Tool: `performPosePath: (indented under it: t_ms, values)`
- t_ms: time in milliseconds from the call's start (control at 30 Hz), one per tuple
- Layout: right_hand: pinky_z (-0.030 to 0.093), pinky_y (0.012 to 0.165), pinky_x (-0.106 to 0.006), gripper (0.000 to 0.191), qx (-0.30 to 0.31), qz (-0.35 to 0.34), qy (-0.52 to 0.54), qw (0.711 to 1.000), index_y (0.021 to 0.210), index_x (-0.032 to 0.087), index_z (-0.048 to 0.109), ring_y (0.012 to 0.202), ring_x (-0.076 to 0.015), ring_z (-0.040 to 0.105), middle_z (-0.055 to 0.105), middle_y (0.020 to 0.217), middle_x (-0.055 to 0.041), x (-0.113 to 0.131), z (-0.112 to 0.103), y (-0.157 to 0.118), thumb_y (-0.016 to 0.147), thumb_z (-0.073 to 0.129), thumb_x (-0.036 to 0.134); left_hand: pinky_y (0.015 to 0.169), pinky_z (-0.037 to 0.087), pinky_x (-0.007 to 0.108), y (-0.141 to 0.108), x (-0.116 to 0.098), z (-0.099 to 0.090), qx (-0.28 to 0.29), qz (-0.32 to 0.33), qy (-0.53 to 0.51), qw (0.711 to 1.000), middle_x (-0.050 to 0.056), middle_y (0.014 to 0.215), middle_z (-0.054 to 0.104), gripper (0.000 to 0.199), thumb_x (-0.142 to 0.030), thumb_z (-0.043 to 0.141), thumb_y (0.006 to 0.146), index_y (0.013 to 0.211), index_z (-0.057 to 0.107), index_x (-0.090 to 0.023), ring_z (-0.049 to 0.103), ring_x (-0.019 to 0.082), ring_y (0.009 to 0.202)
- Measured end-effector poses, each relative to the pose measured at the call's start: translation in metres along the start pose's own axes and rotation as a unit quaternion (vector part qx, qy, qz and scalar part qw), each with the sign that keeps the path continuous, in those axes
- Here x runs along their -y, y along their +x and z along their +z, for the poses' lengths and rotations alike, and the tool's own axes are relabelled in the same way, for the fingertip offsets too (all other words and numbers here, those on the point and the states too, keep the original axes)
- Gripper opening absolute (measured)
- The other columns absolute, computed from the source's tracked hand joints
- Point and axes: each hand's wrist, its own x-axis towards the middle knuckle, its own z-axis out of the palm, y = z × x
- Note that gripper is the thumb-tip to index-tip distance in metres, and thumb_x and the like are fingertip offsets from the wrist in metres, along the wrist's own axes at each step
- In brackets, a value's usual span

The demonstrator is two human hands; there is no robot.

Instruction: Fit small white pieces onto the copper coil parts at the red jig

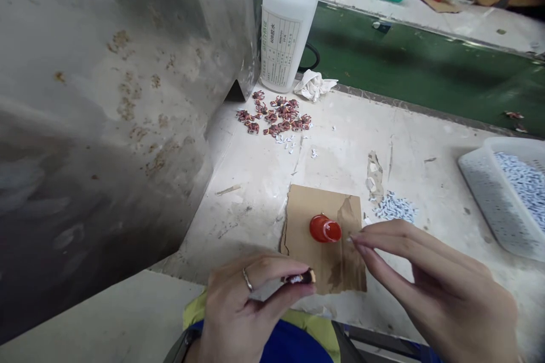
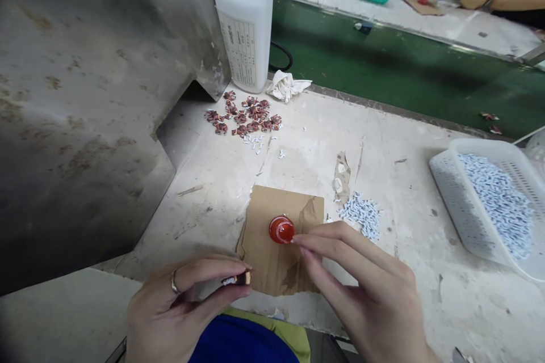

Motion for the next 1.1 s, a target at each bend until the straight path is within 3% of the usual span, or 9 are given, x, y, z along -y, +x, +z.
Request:
performPosePath:
  t_ms: [200, 367, 600, 700, 833, 933, 1100]
  values:
    - [0.066, 0.06, -0.028, 0.03, 0.023, 0.017, 0.128, 0.991, 0.109, 0.035, 0.076, 0.084, -0.0219, 0.077, 0.078, 0.097, -0.0029, 0.017, 0.005, -0.008, 0.093, 0.067, 0.011, 0.079, 0.063, 0.004, 0.002, -0.005, 0.01, 0.008, -0.036, -0.047, 0.998, -0.01, 0.088, 0.082, 0.015, -0.019, 0.083, 0.086, 0.096, 0.075, -0.026, 0.079, 0.005, 0.077]
    - [0.068, 0.07, -0.028, 0.037, 0.054, 0.027, 0.174, 0.983, 0.114, 0.033, 0.075, 0.091, -0.0211, 0.078, 0.079, 0.104, -0.0041, 0.023, 0.009, -0.009, 0.093, 0.065, 0.004, 0.078, 0.064, 0.006, 0.002, -0.007, 0.013, 0.004, -0.067, -0.076, 0.995, -0.01, 0.088, 0.082, 0.015, -0.018, 0.085, 0.084, 0.093, 0.076, -0.026, 0.08, 0.007, 0.077]
    - [0.068, 0.07, -0.026, 0.037, 0.072, 0.009, 0.153, 0.986, 0.116, 0.032, 0.072, 0.094, -0.0193, 0.077, 0.078, 0.105, -0.0034, 0.021, 0.01, -0.007, 0.094, 0.065, 0.003, 0.078, 0.064, 0.006, -0.002, -0.006, 0.014, -0.01, -0.083, -0.097, 0.992, -0.013, 0.087, 0.082, 0.02, -0.015, 0.086, 0.082, 0.093, 0.077, -0.028, 0.08, 0.006, 0.076]
    - [0.068, 0.075, -0.023, 0.038, 0.083, -0.029, 0.087, 0.992, 0.126, 0.029, 0.07, 0.095, -0.0184, 0.079, 0.078, 0.113, -0.0047, 0.02, 0.008, -0.014, 0.096, 0.065, 0.006, 0.077, 0.065, 0.006, -0.002, -0.007, 0.015, -0.024, -0.087, -0.106, 0.99, -0.013, 0.086, 0.082, 0.021, -0.012, 0.087, 0.08, 0.091, 0.078, -0.028, 0.08, 0.007, 0.074]
    - [0.07, 0.084, -0.03, 0.037, 0.067, -0.06, 0.006, 0.996, 0.135, 0.028, 0.07, 0.093, -0.0221, 0.08, 0.079, 0.119, -0.0065, 0.021, 0.001, -0.021, 0.102, 0.061, 0.015, 0.075, 0.066, 0.007, 0.001, -0.01, 0.018, -0.041, -0.09, -0.145, 0.984, -0.013, 0.085, 0.082, 0.028, -0.004, 0.087, 0.076, 0.089, 0.081, -0.028, 0.08, 0.008, 0.072]
    - [0.07, 0.079, -0.026, 0.037, 0.08, -0.053, 0.047, 0.994, 0.13, 0.029, 0.072, 0.094, -0.0202, 0.079, 0.079, 0.115, -0.0056, 0.019, -0.003, -0.015, 0.099, 0.063, 0.01, 0.073, 0.066, 0.008, 0.003, -0.011, 0.019, -0.019, -0.114, -0.179, 0.977, -0.014, 0.086, 0.082, 0.028, -0.005, 0.085, 0.078, 0.091, 0.081, -0.029, 0.08, 0.009, 0.072]
    - [0.066, 0.079, -0.022, 0.039, 0.066, -0.022, 0.153, 0.986, 0.129, 0.024, 0.067, 0.098, -0.0165, 0.076, 0.075, 0.109, -0.0059, 0.022, 0.005, 0.002, 0.094, 0.071, 0.008, 0.078, 0.06, 0.0, 0.005, -0.009, 0.019, 0.022, -0.086, -0.106, 0.99, -0.016, 0.09, 0.081, 0.032, -0.004, 0.081, 0.081, 0.096, 0.077, -0.032, 0.079, 0.003, 0.076]
